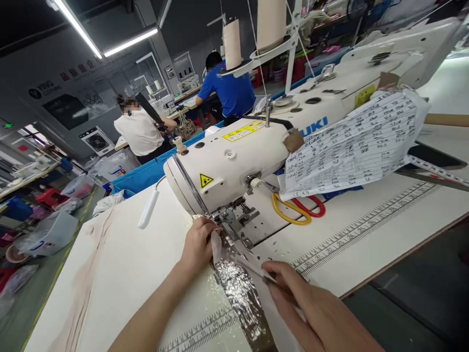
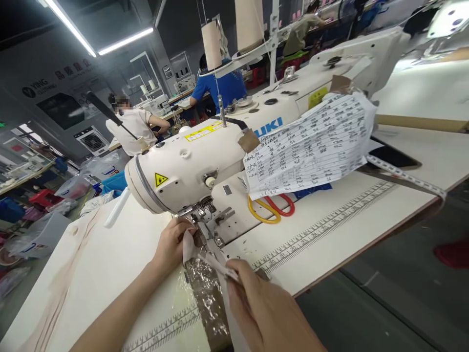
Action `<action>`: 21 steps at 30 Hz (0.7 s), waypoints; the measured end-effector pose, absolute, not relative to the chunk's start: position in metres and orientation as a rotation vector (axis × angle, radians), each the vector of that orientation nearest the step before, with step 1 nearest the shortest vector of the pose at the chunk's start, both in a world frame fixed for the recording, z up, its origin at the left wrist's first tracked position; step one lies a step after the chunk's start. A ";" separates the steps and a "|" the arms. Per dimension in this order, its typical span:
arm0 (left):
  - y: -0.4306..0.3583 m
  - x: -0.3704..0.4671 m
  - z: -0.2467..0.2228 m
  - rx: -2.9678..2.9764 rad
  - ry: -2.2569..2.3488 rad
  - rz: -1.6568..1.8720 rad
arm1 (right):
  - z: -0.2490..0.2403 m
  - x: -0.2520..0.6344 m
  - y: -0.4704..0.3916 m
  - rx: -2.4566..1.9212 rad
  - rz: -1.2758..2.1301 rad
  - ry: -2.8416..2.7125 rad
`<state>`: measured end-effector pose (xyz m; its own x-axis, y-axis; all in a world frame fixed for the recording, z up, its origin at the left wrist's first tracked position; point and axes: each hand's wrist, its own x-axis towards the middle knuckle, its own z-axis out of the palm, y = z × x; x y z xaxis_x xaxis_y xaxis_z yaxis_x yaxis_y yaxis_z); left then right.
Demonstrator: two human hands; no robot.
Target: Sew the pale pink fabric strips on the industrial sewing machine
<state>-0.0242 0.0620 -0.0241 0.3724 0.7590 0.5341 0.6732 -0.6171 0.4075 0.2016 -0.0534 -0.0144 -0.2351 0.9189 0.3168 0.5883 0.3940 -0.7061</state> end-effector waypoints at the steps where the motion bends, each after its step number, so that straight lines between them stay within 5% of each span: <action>1: 0.062 -0.024 -0.025 2.477 1.310 1.077 | -0.019 0.203 -0.047 -1.306 0.554 -1.932; 10: 0.065 -0.026 -0.025 2.307 1.336 1.043 | -0.029 0.181 -0.006 -1.182 0.038 -2.001; 21: 0.065 -0.025 -0.025 2.328 1.325 1.074 | -0.029 0.172 0.001 -1.188 -0.061 -2.062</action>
<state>-0.0245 0.0651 -0.0246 0.3127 0.8228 0.4746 0.6349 -0.5527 0.5399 0.1716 0.0013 -0.0294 -0.2950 0.7276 0.6193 0.7629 0.5696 -0.3059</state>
